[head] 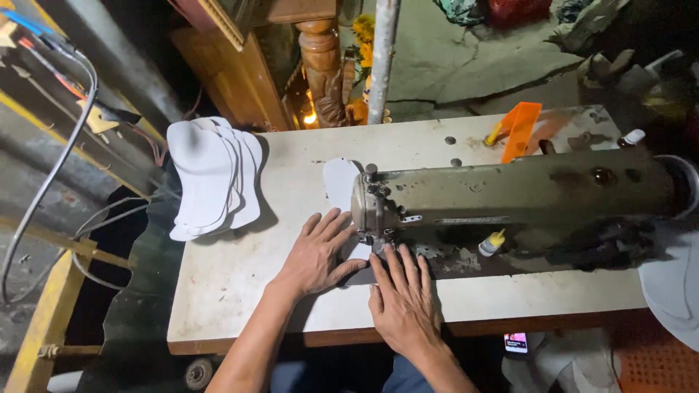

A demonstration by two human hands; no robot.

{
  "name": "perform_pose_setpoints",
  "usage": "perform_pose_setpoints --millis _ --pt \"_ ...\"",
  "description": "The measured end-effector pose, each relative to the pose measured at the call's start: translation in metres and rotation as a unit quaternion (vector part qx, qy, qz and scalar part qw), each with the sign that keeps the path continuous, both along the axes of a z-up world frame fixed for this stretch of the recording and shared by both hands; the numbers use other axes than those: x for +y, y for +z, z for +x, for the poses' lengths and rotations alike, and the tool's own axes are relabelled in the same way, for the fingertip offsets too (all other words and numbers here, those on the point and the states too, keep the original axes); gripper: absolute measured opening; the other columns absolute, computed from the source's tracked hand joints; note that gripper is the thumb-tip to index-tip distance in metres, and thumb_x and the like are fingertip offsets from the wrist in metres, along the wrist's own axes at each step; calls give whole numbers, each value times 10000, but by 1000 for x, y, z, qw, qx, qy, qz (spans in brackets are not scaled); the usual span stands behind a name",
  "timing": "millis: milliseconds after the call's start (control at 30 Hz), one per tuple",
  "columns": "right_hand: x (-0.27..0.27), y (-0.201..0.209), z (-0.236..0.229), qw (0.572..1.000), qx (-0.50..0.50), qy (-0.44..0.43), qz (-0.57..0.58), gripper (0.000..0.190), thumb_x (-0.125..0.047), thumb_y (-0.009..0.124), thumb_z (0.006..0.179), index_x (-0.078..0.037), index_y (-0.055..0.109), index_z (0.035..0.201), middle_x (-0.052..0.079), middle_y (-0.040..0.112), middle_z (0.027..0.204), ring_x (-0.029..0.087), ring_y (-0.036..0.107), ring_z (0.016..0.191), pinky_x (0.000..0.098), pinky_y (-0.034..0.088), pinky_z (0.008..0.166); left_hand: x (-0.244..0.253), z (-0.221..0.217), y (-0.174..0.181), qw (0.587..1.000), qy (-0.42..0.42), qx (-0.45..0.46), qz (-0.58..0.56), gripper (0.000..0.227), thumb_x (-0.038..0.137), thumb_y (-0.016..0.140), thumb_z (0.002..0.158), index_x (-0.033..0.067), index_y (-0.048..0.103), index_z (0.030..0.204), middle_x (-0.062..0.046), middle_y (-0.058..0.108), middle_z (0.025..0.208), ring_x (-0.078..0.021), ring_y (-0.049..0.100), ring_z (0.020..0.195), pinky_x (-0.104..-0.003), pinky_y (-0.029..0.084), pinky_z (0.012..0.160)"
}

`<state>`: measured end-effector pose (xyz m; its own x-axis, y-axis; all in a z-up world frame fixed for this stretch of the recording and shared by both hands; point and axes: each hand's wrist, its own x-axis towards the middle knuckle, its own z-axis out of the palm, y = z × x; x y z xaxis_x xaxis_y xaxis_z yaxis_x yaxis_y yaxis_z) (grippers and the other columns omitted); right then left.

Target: Stitching the edges of white shoe insoles using an industrial Mitsubishi sewing machine.

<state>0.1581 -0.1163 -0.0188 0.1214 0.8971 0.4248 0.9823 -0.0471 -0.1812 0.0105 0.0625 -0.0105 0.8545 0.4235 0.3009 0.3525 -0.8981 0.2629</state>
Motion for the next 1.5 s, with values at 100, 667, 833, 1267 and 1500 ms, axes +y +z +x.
perform_pose_setpoints --millis 100,667,833,1267,1500 --pt "0 0 0 1000 -4 -3 -8 569 -304 452 998 -155 461 1548 110 371 1658 325 279 1551 534 144 1272 -1 0 2 1000 7 -1 9 742 649 520 973 69 575 1431 -170 477 1563 -366 352 1500 -543 214 1224" --pt "-1 2 0 1000 4 -10 -7 585 -295 458 988 -134 455 1551 109 390 1645 320 283 1546 523 137 1273 -19 5 1 994 74 -48 63 702 629 540 977 96 565 1433 -214 578 1410 -439 497 1333 -586 356 1135" --pt "0 6 0 1000 1 -14 12 568 -297 487 979 -123 499 1519 123 472 1588 330 345 1513 519 163 1270 -26 -1 8 995 85 -40 40 659 576 559 981 97 563 1434 -220 557 1421 -428 483 1325 -580 372 1108" --pt "-1 1 2 1000 7 -13 -9 598 -312 444 992 -141 433 1565 110 418 1622 328 281 1540 516 109 1275 -31 -1 1 982 147 3 116 633 636 502 981 176 634 1395 -158 607 1381 -361 539 1240 -528 360 1090" --pt "-1 2 2 1000 17 -11 -12 590 -302 441 995 -141 436 1563 124 421 1616 333 281 1539 524 116 1272 -41 -4 14 976 157 -46 145 596 566 575 980 75 607 1316 -147 637 1283 -360 571 1078 -502 407 1022"
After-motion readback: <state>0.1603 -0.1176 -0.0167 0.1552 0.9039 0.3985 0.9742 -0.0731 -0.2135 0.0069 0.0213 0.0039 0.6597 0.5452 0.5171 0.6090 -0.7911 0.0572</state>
